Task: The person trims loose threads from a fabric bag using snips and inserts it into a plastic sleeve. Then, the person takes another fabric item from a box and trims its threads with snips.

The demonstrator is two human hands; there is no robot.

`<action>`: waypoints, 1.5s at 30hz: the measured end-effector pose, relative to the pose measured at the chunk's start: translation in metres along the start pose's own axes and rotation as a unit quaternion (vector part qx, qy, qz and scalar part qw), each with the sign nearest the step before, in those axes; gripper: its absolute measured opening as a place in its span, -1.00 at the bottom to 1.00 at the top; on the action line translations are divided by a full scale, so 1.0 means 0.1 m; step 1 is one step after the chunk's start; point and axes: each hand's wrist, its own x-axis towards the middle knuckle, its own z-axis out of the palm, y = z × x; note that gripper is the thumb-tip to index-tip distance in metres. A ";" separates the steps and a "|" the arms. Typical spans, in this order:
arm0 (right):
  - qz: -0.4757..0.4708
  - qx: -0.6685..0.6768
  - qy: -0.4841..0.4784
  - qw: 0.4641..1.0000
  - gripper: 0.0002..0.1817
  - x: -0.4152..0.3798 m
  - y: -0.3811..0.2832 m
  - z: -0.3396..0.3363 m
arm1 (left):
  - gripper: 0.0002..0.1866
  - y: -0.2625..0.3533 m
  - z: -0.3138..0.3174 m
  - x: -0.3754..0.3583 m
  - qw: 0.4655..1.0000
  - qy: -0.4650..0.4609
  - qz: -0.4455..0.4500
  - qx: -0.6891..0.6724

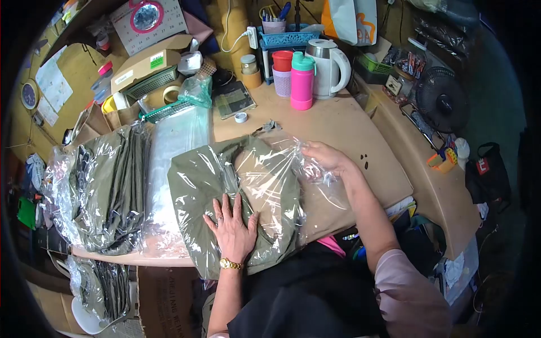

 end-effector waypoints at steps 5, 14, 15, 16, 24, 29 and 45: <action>-0.197 0.538 0.000 0.820 -0.77 0.36 0.21 -0.57 | -0.29 -0.02 0.03 -0.01 1.000 0.005 -0.004 0.004; -0.096 -0.157 0.124 0.975 -0.71 0.07 -0.16 -0.42 | -0.29 0.00 0.01 -0.01 1.000 -0.002 -0.008 0.012; -0.086 -0.074 0.041 0.993 -0.64 0.11 -0.13 -0.32 | -0.29 -0.01 0.02 -0.01 1.000 0.001 -0.008 0.009; -0.086 -0.074 0.037 0.993 -0.64 0.14 -0.12 -0.26 | -0.29 0.00 0.01 -0.01 1.000 0.001 -0.011 0.010; -0.189 -0.228 -0.221 0.929 -0.50 0.13 -0.27 0.32 | -0.29 -0.02 -0.01 -0.01 1.000 0.000 -0.005 -0.009; -0.088 -0.603 -0.058 0.791 -0.15 -0.08 -0.36 0.75 | -0.29 -0.05 0.04 -0.02 1.000 0.007 0.005 0.002; -0.203 -0.269 0.201 0.920 -0.39 -0.22 -0.07 -0.32 | -0.29 -0.05 0.03 -0.02 1.000 0.018 -0.013 -0.007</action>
